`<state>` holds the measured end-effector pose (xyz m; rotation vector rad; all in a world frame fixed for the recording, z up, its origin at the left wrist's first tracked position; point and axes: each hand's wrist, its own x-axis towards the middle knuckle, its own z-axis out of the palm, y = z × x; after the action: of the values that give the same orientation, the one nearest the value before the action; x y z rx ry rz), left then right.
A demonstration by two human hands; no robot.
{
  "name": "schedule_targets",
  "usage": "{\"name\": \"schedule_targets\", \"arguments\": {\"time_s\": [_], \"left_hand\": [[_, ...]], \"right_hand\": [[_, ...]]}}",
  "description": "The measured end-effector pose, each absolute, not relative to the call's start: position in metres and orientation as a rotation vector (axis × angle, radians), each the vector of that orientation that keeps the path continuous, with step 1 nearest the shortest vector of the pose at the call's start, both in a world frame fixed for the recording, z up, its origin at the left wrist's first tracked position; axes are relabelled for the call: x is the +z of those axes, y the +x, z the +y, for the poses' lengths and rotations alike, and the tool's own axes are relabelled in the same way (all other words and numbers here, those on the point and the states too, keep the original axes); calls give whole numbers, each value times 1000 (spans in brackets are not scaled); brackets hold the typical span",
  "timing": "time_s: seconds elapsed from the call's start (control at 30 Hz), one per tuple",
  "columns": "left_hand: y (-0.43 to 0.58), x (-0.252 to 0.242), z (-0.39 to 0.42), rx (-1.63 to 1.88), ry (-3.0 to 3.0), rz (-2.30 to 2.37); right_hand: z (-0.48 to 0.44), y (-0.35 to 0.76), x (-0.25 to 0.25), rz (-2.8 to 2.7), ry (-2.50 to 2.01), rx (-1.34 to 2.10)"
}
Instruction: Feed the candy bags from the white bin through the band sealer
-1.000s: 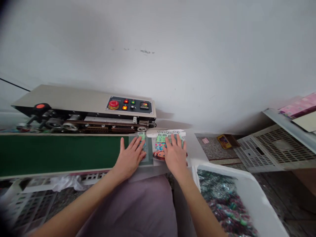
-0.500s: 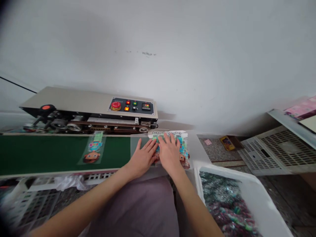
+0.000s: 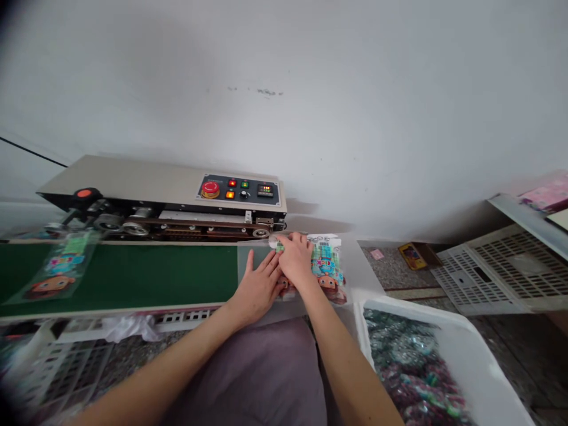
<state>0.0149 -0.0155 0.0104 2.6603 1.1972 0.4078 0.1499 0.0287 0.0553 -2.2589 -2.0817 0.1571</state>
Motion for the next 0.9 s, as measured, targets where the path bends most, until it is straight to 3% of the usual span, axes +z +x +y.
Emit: {"name": "schedule_targets", "arguments": {"time_s": [0.23,0.9], "left_hand": [[16,12,-17,402,2652,1224],[17,8,-17,411,2630,1256]], "right_hand": [[28,158,54,-2023,-2198,241],[30,164,51,-2077,-2222,50]]}}
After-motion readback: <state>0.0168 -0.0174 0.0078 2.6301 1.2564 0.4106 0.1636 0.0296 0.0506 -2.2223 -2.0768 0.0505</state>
